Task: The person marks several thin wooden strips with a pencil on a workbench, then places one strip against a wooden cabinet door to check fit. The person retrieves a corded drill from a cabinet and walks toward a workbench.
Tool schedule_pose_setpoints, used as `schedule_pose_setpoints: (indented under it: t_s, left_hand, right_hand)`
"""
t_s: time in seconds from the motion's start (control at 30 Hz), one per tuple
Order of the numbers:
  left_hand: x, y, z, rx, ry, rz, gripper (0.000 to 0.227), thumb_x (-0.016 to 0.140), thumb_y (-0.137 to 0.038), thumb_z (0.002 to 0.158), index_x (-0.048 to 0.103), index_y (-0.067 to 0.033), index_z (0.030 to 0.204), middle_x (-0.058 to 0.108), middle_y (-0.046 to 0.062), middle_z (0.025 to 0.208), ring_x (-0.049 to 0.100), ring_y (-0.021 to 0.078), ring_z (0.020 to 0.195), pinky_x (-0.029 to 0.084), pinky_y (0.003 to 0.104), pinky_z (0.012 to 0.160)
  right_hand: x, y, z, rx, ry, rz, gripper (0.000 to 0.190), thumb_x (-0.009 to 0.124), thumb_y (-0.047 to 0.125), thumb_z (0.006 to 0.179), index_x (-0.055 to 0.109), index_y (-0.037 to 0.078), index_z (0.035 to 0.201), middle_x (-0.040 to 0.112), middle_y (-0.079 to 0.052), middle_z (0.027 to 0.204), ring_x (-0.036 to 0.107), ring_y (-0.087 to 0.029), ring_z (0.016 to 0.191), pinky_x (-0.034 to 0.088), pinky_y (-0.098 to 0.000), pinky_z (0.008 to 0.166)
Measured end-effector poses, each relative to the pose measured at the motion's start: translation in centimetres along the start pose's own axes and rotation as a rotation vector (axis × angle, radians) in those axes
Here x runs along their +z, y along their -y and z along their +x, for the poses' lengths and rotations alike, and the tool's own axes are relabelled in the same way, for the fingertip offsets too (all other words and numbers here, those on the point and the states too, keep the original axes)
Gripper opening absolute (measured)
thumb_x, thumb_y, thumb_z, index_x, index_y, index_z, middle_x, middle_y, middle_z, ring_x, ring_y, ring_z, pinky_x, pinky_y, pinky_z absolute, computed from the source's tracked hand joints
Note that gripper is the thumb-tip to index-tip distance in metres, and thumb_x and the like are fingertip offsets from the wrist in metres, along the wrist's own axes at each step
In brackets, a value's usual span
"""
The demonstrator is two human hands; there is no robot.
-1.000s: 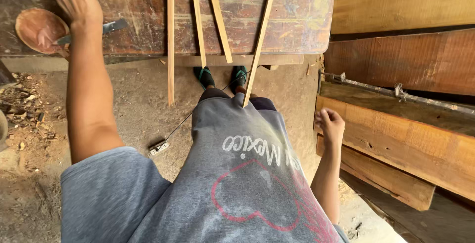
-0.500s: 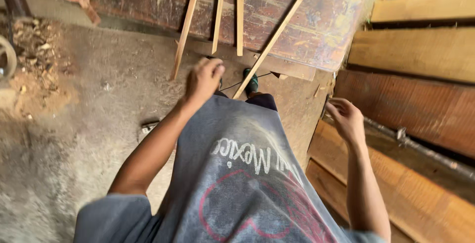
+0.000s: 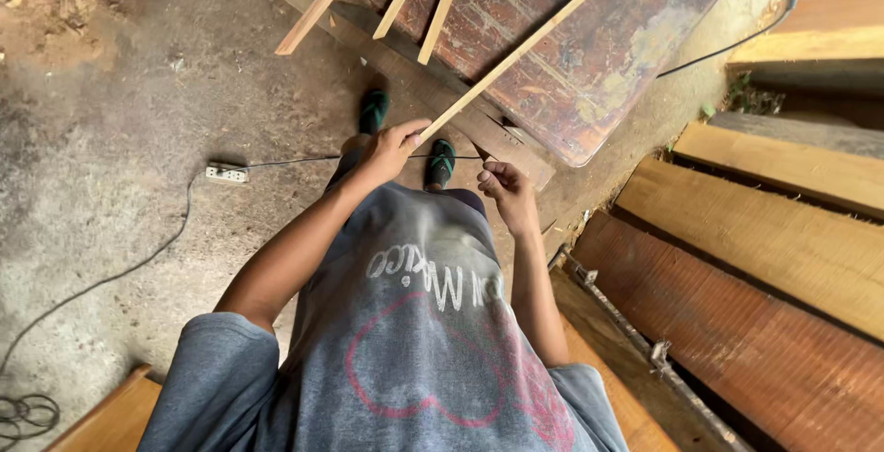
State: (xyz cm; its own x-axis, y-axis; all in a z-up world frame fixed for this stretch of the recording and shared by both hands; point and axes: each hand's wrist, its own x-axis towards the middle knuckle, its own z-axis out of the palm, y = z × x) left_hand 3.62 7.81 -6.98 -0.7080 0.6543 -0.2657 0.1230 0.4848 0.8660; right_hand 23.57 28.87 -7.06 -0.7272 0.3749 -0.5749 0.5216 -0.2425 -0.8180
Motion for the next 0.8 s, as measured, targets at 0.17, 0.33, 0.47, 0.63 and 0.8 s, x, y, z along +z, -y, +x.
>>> schedule_pose_setpoints:
  t_s: [0.17, 0.33, 0.47, 0.63, 0.8]
  left_hand:
    - [-0.4, -1.9, -3.3, -0.292, 0.075, -0.033, 0.035, 0.063, -0.013, 0.102, 0.069, -0.0129, 0.136, 0.074, 0.022, 0.093, 0.068, 0.0314, 0.084, 0.055, 0.037, 0.076]
    - [-1.9, -2.8, -6.2, -0.131, -0.013, -0.038, 0.032, 0.064, -0.013, 0.1, 0.069, -0.0114, 0.131, 0.076, 0.017, 0.107, 0.074, 0.0253, 0.091, 0.057, 0.035, 0.08]
    - [-3.4, -2.6, -8.4, -0.186, -0.023, 0.101, 0.032, 0.067, -0.016, 0.098, 0.072, -0.0132, 0.13, 0.075, 0.016, 0.11, 0.072, 0.0271, 0.094, 0.055, 0.038, 0.082]
    - [-5.0, -0.8, -10.8, -0.07, -0.046, -0.03, 0.03, 0.064, -0.014, 0.1, 0.07, -0.0096, 0.129, 0.076, 0.016, 0.114, 0.074, 0.0243, 0.097, 0.056, 0.036, 0.084]
    - [-5.4, 0.6, -13.5, -0.184, -0.015, -0.075, 0.035, 0.066, -0.015, 0.098, 0.068, -0.0107, 0.133, 0.075, 0.014, 0.104, 0.072, 0.025, 0.088, 0.057, 0.036, 0.08]
  right_hand:
    - [-3.8, 0.9, -0.3, -0.022, -0.001, -0.12, 0.041, 0.074, 0.029, 0.094, 0.068, 0.0, 0.122, 0.076, -0.006, 0.1, 0.071, -0.014, 0.087, 0.06, -0.0301, 0.081]
    - [-5.2, 2.2, 1.1, -0.058, -0.061, 0.036, 0.037, 0.074, 0.028, 0.096, 0.069, -0.001, 0.118, 0.074, -0.007, 0.099, 0.071, -0.016, 0.089, 0.061, -0.0314, 0.083]
    - [-3.6, 2.8, 2.2, -0.066, -0.023, 0.075, 0.036, 0.073, 0.028, 0.097, 0.069, -0.001, 0.117, 0.074, -0.007, 0.098, 0.07, -0.016, 0.087, 0.06, -0.0311, 0.081]
    - [0.8, 2.8, 2.7, -0.072, 0.061, 0.06, 0.036, 0.072, 0.027, 0.098, 0.065, 0.001, 0.121, 0.073, -0.006, 0.101, 0.071, -0.015, 0.089, 0.059, -0.0294, 0.081]
    - [5.9, 2.8, 1.7, 0.03, 0.097, 0.218, 0.034, 0.067, 0.027, 0.099, 0.063, 0.004, 0.124, 0.073, -0.005, 0.102, 0.071, -0.014, 0.085, 0.059, -0.0287, 0.076]
